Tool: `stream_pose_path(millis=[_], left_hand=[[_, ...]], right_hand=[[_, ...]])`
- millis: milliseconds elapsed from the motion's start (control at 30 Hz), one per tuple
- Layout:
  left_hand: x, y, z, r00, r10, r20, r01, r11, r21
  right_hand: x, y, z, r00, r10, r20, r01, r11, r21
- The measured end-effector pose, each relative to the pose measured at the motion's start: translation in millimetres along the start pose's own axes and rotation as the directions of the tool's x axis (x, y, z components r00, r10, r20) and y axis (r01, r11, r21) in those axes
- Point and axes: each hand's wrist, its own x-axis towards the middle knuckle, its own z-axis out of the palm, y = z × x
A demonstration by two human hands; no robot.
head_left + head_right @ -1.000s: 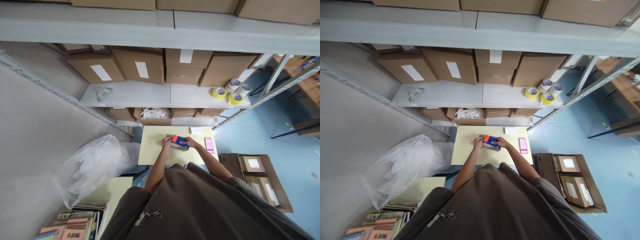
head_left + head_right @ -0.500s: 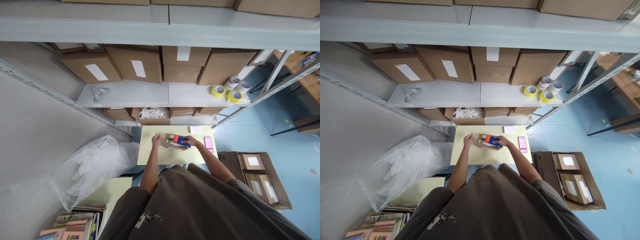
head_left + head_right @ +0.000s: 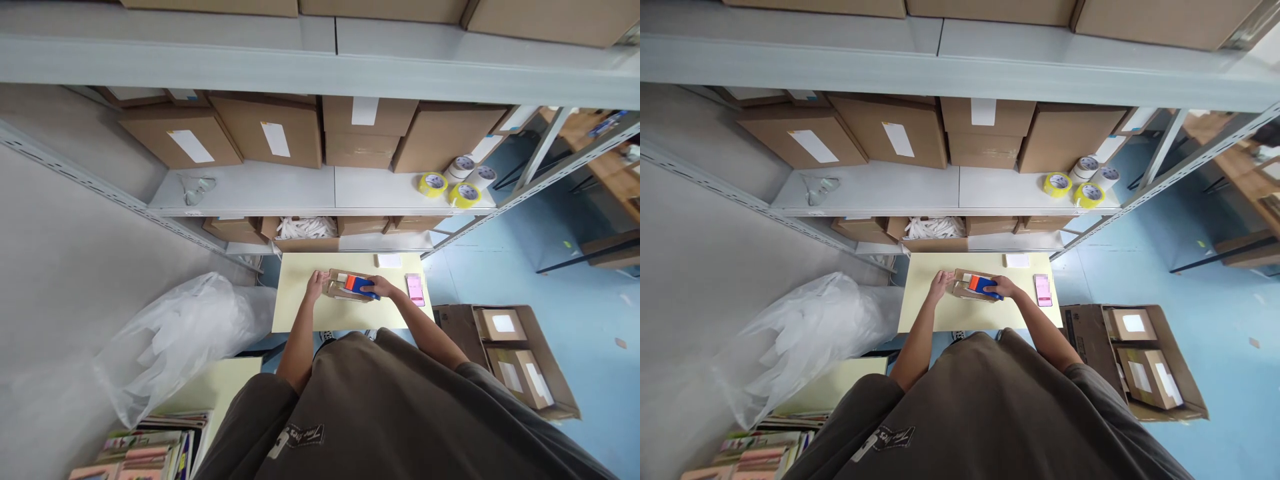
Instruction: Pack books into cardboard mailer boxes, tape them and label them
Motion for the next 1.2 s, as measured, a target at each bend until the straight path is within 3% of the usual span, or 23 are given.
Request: stream_pose_path(millis=[133,300,500,633,833,1033,1200], left_hand=[[5.8,-7.8,-0.6,0.998,-0.038,-0.043,0.038,0.999,-0.007],[8.1,-10.3,3.8,0.996,-0.029,-0.082,0.032,0.999,0.034],[5.6,-12.3,1.7,0.972,0.039,-0.231,0.037,0.949,0.314],[6.6,-19.4,-3.1,0.943,0.019,-0.332,0.160,0.848,0.505],[17.6,-30.9,-0.6,0.941,-0.071,-0.331,0.245,0.817,0.521],[16.6,-41.9,18.9,0.942,-0.121,-0.312,0.276,0.810,0.517],[9.8,-40.0,21.5,0.899,-0.157,-0.408,0.368,0.775,0.514]], right_hand=[[-4.8,-7.4,1.2,0.999,0.032,-0.034,-0.035,0.995,-0.095],[-3.0,-9.0,-7.5,0.998,0.063,-0.021,-0.065,0.996,-0.069],[8.2,-21.9,-10.3,0.994,0.100,0.053,-0.092,0.986,-0.142],[13.7,-33.7,-9.2,0.988,0.142,0.064,-0.126,0.970,-0.209],[23.7,-41.9,-8.4,0.971,0.221,0.086,-0.189,0.940,-0.286],[28.4,-42.8,-6.7,0.972,0.222,0.082,-0.190,0.938,-0.290],[30.0,-41.8,-5.6,0.971,0.226,0.075,-0.193,0.931,-0.310]])
